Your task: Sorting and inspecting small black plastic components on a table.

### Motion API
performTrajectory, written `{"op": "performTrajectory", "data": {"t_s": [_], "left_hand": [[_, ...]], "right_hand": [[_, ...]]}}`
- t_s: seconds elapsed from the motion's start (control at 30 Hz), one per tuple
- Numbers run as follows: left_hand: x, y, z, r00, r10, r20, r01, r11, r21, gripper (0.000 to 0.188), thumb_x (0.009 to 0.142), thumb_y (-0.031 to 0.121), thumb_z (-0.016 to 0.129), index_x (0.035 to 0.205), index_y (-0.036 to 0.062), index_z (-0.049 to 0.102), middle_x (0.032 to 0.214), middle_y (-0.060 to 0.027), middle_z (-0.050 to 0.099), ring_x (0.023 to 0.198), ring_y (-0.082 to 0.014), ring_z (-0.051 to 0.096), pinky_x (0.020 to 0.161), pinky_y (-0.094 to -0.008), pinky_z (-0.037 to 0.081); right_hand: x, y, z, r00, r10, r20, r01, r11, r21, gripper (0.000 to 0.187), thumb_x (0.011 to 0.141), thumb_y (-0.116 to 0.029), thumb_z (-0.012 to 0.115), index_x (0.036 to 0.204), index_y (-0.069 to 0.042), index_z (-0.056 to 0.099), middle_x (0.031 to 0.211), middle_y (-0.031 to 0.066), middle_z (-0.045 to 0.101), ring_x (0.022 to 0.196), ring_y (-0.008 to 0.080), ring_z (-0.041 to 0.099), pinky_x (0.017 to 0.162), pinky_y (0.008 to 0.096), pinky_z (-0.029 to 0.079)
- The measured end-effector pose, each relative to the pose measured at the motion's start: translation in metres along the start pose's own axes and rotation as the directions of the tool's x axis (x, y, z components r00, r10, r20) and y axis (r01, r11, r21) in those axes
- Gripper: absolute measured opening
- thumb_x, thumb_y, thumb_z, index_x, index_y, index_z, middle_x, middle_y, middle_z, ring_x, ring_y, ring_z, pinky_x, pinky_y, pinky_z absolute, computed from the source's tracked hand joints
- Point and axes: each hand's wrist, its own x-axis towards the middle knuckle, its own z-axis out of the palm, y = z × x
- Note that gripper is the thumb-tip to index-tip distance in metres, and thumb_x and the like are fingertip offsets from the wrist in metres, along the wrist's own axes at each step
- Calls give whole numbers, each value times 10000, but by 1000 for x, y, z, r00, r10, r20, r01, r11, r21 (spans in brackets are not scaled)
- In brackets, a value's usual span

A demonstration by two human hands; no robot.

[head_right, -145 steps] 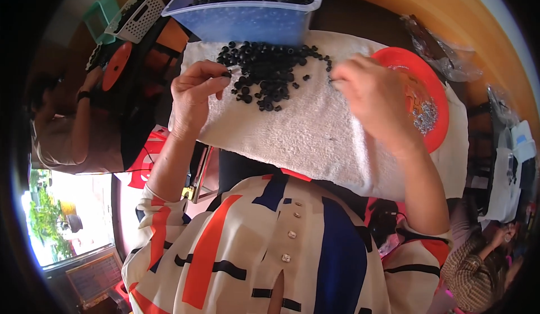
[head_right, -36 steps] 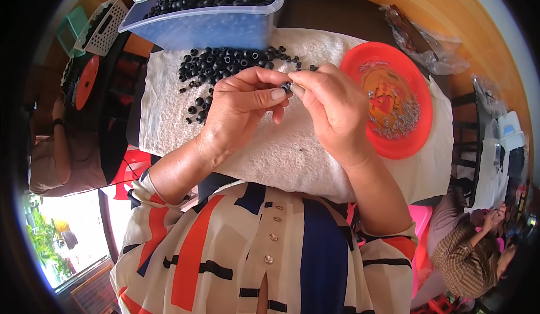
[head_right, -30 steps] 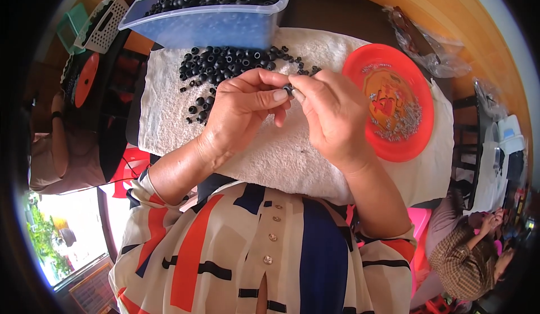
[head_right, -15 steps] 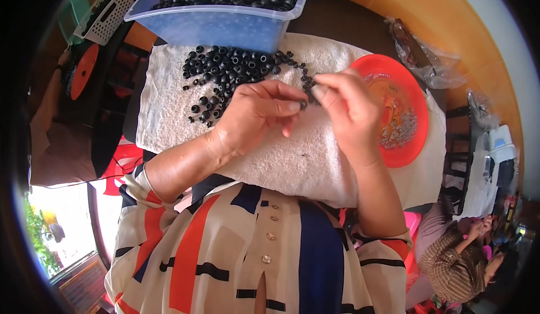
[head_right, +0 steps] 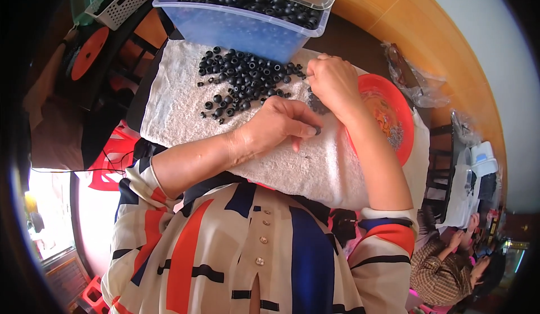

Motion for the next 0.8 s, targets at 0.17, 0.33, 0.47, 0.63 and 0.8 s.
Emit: {"op": "performTrajectory", "data": {"t_s": [0.17,0.33,0.47,0.63,0.8], "left_hand": [[0,4,2,999,12,-35,-14,999,-39,173,790,-45,669,959,-68,694,797,-92,669,637,-130,607,529,-262,514],[-2,20,-4,991,42,-128,-51,996,-72,146,838,-16,650,972,-61,687,806,-91,664,640,-140,608,567,-265,513],[-3,25,-7,968,77,-237,-112,984,-136,128,875,-22,628,994,-51,665,875,-93,659,731,-146,625,604,-273,512],[-3,27,-6,947,155,-281,-214,958,-192,131,887,-39,614,1013,-53,647,924,-109,661,768,-165,633,608,-278,515],[-1,25,-5,940,183,-288,-242,952,-186,124,884,-46,615,1005,-55,641,934,-119,664,768,-171,637,609,-287,525]], "right_hand": [[2,10,13,1000,-23,7,24,994,-107,91,787,-92,596,792,-75,686,861,122,671,800,337,656,725,458,516],[-14,8,3,984,86,-155,-58,983,176,107,810,-81,580,879,-55,657,891,142,667,836,341,648,731,437,504],[-37,-18,-24,949,297,-104,-173,769,615,111,888,-101,597,926,-3,632,822,73,657,743,203,629,668,321,481],[-53,-41,-33,909,398,122,-305,437,846,137,951,-126,584,967,-3,641,785,-16,601,720,55,546,645,222,439],[-54,-48,-31,908,412,81,-222,308,925,99,937,-87,595,971,-7,645,793,-9,605,720,65,552,651,213,439]]}}
